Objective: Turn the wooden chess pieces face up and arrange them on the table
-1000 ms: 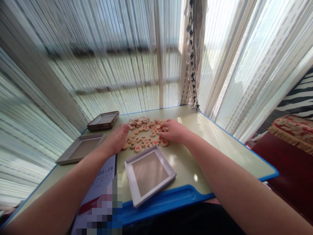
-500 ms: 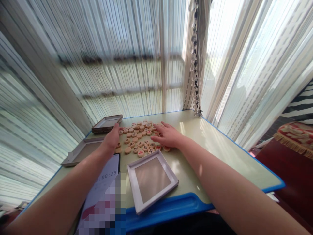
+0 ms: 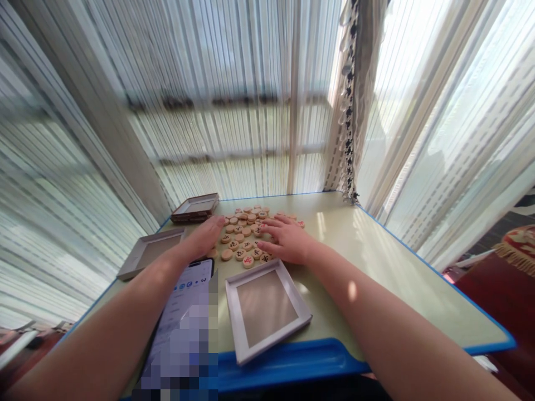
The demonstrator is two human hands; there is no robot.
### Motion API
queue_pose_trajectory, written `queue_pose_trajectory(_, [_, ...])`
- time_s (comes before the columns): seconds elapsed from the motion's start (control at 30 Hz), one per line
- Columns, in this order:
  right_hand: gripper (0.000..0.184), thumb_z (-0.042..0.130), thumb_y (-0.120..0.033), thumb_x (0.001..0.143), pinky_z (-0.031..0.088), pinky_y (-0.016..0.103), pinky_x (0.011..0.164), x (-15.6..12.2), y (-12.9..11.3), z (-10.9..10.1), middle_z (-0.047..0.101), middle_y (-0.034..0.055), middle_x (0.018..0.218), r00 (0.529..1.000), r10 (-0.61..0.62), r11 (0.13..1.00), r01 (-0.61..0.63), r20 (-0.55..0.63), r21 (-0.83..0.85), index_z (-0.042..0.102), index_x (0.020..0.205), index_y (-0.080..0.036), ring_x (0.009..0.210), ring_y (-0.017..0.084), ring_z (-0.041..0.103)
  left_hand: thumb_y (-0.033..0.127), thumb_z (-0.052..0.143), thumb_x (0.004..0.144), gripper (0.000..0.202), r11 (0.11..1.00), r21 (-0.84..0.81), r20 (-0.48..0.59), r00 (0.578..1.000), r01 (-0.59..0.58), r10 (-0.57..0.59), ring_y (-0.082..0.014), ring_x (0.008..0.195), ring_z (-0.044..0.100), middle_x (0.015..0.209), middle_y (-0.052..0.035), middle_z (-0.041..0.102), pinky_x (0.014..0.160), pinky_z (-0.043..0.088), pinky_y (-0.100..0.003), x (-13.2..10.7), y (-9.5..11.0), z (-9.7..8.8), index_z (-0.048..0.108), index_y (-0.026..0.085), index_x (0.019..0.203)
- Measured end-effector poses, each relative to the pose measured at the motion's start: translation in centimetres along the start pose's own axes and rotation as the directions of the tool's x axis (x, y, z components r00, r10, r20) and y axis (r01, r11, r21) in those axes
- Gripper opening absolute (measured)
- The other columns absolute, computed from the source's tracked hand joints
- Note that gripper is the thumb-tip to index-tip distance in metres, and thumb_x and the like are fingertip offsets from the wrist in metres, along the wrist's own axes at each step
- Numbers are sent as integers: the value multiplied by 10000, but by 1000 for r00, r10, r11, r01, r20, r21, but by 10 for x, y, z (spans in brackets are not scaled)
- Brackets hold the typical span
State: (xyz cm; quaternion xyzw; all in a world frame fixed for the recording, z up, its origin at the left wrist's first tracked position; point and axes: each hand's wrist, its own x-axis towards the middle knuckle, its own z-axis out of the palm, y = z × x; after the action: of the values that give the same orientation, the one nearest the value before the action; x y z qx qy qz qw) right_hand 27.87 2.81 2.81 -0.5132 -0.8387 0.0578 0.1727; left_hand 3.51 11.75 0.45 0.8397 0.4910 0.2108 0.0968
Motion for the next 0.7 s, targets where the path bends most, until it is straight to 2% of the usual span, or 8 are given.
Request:
queue_pose_trajectory(0.1, [552, 380, -565, 832, 204, 441, 1072, 0, -5, 0, 399, 13, 1382, 1000, -20, 1000, 20, -15, -9, 476, 1280, -258, 1305, 262, 255, 313, 230, 884, 499, 998, 28, 79, 996, -51, 48, -240, 1287, 306, 1341, -154, 420, 1064, 233, -388, 0, 3, 0, 493, 75, 1236])
queue_pose_trajectory(0.17, [533, 338, -549, 855, 205, 422, 1072, 0, -8, -1, 466, 12, 1332, 999, -44, 999, 44, 22, -1, 488, 1271, -251, 1279, 247, 308, 353, 192, 897, 538, 999, 28, 88, 996, -19, 17, -231, 1285, 312, 1335, -168, 423, 1065, 229, -371, -1, 7, -2, 490, 60, 1236])
queue_pose_trajectory(0.23, [500, 316, -533, 870, 215, 409, 1066, 0, -9, -2, 535, 13, 1266, 996, -73, 997, 73, 47, 7, 545, 1216, -254, 1235, 231, 376, 390, 181, 900, 559, 999, 26, 78, 997, 24, -26, -233, 1273, 336, 1322, -174, 437, 1061, 236, -368, -2, 12, -5, 509, 67, 1217])
queue_pose_trajectory(0.33, [458, 319, -500, 882, 234, 386, 1055, 0, -10, -4, 565, 22, 1229, 993, -117, 993, 117, 26, 0, 601, 1142, -250, 1190, 206, 429, 404, 218, 894, 534, 999, 31, 55, 997, 44, -46, -235, 1252, 370, 1313, -174, 448, 1054, 248, -363, -3, 15, -9, 549, 96, 1177])
queue_pose_trajectory(0.47, [450, 322, -466, 892, 262, 366, 1037, -2, -12, -5, 571, 45, 1218, 991, -128, 992, 128, -23, -18, 617, 1118, -212, 1178, 197, 439, 383, 271, 883, 486, 999, 38, 49, 999, 3, -4, -238, 1262, 354, 1316, -139, 457, 1054, 247, -368, 1, 9, -11, 541, 131, 1200])
queue_pose_trajectory(0.57, [423, 315, -430, 903, 275, 361, 1029, -4, -12, -5, 586, 38, 1196, 993, -113, 994, 113, -20, 0, 625, 1103, -223, 1169, 196, 445, 370, 315, 875, 437, 1000, 18, 48, 999, -6, 5, -244, 1240, 387, 1266, -105, 518, 1013, 314, -378, 4, 4, -12, 562, 183, 1183])
queue_pose_trajectory(0.7, [430, 260, -346, 926, 318, 366, 988, -5, -11, -3, 632, 49, 1101, 995, -69, 997, 70, -76, 13, 647, 1047, -204, 1092, 198, 494, 392, 248, 900, 475, 998, 25, 82, 995, -53, 51, -230, 1193, 444, 1259, -104, 524, 974, 366, -357, 2, 6, -17, 542, 171, 1200])
